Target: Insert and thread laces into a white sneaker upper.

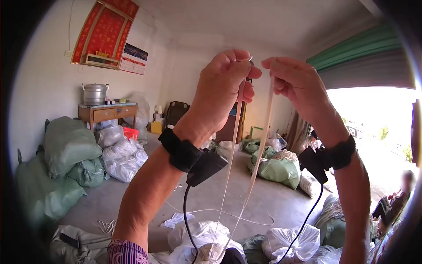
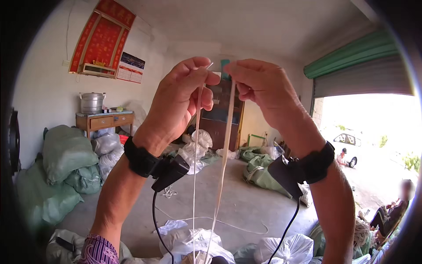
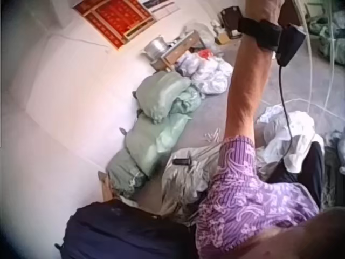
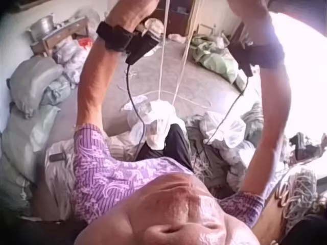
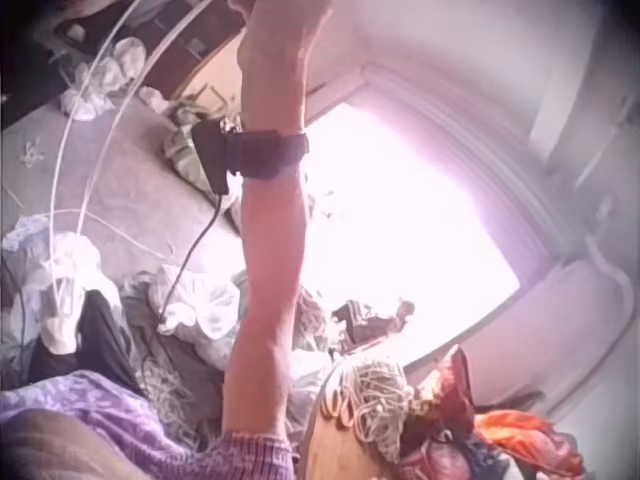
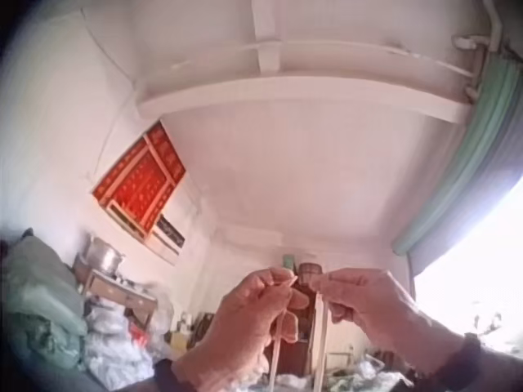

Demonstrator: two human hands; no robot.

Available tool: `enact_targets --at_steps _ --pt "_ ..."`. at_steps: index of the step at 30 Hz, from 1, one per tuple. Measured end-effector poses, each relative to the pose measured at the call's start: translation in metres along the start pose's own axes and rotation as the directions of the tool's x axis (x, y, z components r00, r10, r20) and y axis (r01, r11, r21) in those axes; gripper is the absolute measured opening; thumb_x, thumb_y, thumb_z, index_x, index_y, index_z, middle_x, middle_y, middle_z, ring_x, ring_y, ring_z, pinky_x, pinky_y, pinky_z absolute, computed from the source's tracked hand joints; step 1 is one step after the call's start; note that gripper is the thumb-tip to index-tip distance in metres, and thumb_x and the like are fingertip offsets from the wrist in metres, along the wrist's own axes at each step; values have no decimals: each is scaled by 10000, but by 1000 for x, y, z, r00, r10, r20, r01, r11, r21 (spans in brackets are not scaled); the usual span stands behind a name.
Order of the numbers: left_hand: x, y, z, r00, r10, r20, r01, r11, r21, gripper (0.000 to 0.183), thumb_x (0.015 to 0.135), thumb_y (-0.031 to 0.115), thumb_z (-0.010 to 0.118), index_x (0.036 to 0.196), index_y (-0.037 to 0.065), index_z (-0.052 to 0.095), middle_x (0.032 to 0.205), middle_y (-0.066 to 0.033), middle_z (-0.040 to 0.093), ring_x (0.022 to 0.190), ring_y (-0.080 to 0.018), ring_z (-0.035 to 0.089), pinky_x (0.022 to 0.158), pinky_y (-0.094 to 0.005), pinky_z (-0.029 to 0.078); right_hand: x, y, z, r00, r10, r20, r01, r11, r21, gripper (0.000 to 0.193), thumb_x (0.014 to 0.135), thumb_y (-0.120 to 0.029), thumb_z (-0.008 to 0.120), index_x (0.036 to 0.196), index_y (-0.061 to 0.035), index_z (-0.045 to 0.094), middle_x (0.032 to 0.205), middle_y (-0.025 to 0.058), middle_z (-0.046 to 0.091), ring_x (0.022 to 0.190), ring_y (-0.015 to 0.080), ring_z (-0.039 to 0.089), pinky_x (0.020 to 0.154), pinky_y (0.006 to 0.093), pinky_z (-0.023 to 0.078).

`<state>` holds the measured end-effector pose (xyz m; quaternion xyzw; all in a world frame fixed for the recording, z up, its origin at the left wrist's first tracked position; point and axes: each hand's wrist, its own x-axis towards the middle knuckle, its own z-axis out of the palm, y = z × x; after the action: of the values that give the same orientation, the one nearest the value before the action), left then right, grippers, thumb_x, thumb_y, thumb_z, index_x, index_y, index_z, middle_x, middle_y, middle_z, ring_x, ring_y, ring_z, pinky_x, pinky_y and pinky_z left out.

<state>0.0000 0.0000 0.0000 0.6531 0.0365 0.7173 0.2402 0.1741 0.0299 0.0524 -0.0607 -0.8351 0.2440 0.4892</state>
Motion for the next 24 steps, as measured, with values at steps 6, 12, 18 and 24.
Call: enact_targets --at_steps 6,12,18,24 --pt "-5 5 -5 992 100 79 -114 973 200 375 923 174 539 1229 -20 443 829 -42 631 611 -76 541 538 -195 404 8 8 25 999 16 46 -23 990 142 265 893 -253 613 967 -2 654 766 6 612 633 56 499 629 201 428" --pt "-5 1 -16 984 119 136 -146 967 209 345 918 154 542 1194 -33 455 803 -45 620 633 -72 545 588 -225 473 6 9 31 992 53 116 -84 957 277 289 923 -227 565 1069 19 604 841 45 642 759 109 614 730 228 481" --pt "-8 7 -15 995 51 84 -72 958 277 415 917 238 586 1230 -11 472 800 -25 608 649 -66 535 583 -194 412 8 14 34 958 20 287 -127 924 360 298 944 -229 496 1046 33 594 852 94 648 734 174 634 745 266 494" --pt "-11 5 -12 996 -38 83 19 974 226 419 925 319 567 1204 10 517 849 -32 626 655 -68 543 592 -199 425 6 10 35 970 -10 241 -89 913 399 231 916 -201 506 928 12 593 807 82 609 723 186 614 764 303 499"
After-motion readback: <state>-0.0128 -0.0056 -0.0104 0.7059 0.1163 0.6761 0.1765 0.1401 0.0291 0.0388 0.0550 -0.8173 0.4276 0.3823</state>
